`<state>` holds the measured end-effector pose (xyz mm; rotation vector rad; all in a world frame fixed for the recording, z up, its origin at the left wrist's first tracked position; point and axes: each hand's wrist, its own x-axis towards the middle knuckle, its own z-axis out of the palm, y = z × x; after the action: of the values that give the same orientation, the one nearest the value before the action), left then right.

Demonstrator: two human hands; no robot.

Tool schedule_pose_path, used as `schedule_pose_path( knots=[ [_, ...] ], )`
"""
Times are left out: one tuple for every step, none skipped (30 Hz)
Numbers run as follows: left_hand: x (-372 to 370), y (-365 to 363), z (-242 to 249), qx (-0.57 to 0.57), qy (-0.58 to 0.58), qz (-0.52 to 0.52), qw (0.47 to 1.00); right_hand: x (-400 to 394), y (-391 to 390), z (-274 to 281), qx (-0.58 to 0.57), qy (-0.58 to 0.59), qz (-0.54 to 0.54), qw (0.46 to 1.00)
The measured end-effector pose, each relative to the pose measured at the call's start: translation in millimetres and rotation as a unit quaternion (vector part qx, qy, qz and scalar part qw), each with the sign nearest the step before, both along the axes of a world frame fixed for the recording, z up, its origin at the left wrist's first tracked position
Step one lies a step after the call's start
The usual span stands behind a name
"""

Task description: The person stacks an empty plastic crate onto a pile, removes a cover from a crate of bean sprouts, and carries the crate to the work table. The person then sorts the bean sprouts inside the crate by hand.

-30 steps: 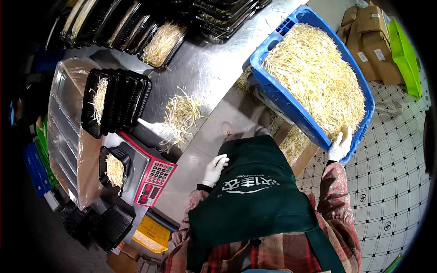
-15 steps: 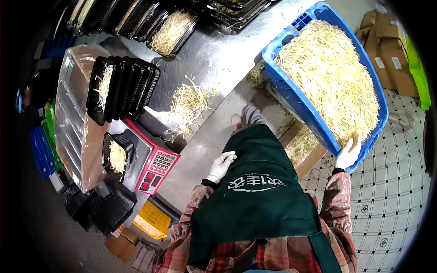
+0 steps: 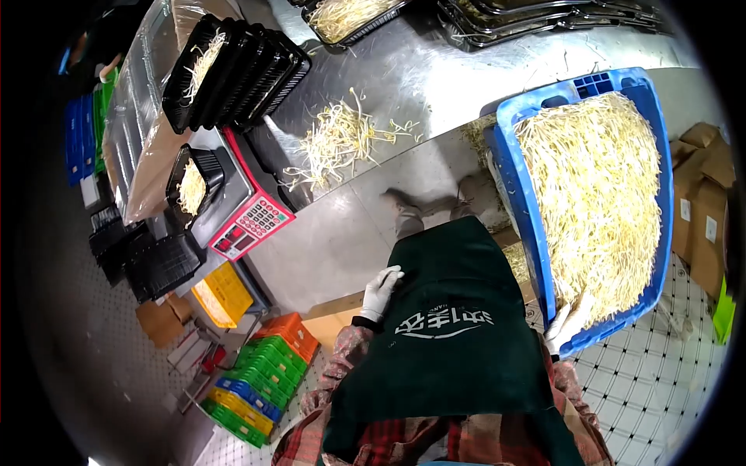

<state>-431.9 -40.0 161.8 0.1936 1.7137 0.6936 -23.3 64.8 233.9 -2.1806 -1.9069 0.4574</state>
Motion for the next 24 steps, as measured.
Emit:
schedule_pose_path(
  knots=[
    [10, 7, 0, 0.028, 0.001, -0.008, 1.0, 2, 3, -2, 0.008, -0.014, 0.015, 1.0],
    [12, 9, -10, 0.034, 0.031, -0.052, 0.998, 3, 3, 0, 0.015, -0.029, 0.027, 0.999],
    [16, 17, -13, 0.047, 0.008, -0.013, 0.999, 7, 1, -4, 0.014, -0.029, 0.017, 0.999],
    [19, 29, -16, 0.067, -0.016, 0.025, 0.997, 15, -1, -12, 0.017, -0.023, 0.015, 0.999],
    [19, 40, -18, 0.032, -0.006, 0.029, 0.999, 26, -7, -23, 0.039, -0.018, 0.021, 0.999],
    [18, 49, -20, 0.026, -0.007, 0.04, 0.999, 35, -14, -33, 0.058, -0.014, 0.028, 0.998],
    [18, 57, -21, 0.046, 0.002, 0.022, 0.999, 42, -19, -44, 0.067, -0.013, 0.018, 0.997],
    [18, 64, -22, 0.066, 0.011, 0.005, 0.998, 51, -28, -60, 0.068, -0.012, 0.021, 0.997],
    [17, 69, -21, 0.066, 0.012, 0.009, 0.998, 61, -39, -77, 0.096, 0.073, -0.02, 0.992],
    [20, 73, -21, 0.067, 0.008, 0.017, 0.998, 70, -40, -85, 0.123, 0.16, -0.053, 0.978],
    [24, 71, -20, 0.067, 0.006, 0.028, 0.997, 77, -32, -76, 0.115, 0.074, 0.008, 0.991],
    [27, 68, -21, 0.076, -0.028, 0.091, 0.993, 89, -29, -76, 0.1, 0.036, 0.083, 0.991],
    [30, 64, -22, 0.076, -0.012, 0.112, 0.991, 95, -30, -80, 0.087, 0.055, 0.076, 0.992],
    [36, 58, -19, 0.071, 0.002, 0.134, 0.988, 97, -32, -81, 0.068, 0.073, 0.069, 0.993],
    [40, 45, -21, 0.03, -0.06, 0.196, 0.978, 94, -33, -76, 0.051, 0.104, 0.019, 0.993],
    [44, 25, -32, 0.043, -0.032, 0.16, 0.986, 95, -30, -73, 0.046, 0.098, 0.013, 0.994],
    [49, 14, -35, 0.037, -0.013, 0.162, 0.986, 95, -29, -72, 0.042, 0.086, 0.021, 0.995],
    [54, 4, -40, 0.03, 0.004, 0.165, 0.986, 96, -28, -70, 0.039, 0.075, 0.031, 0.996],
    [59, -6, -44, 0.024, 0.005, 0.177, 0.984, 98, -27, -70, 0.033, 0.063, 0.042, 0.997],
    [62, -6, -37, 0.01, 0.02, 0.191, 0.981, 98, -27, -69, 0.027, 0.056, 0.048, 0.997],
    [64, -8, -32, -0.003, 0.037, 0.201, 0.979, 98, -26, -68, 0.025, 0.051, 0.053, 0.997],
    [64, -13, -31, -0.006, 0.039, 0.206, 0.978, 97, -26, -69, 0.022, 0.044, 0.057, 0.997],
    [62, -17, -31, -0.001, 0.054, 0.18, 0.982, 96, -25, -70, 0.02, 0.038, 0.063, 0.997],
    [59, -21, -32, 0.005, 0.069, 0.153, 0.986, 97, -23, -68, 0.019, 0.035, 0.066, 0.997]
  ],
)
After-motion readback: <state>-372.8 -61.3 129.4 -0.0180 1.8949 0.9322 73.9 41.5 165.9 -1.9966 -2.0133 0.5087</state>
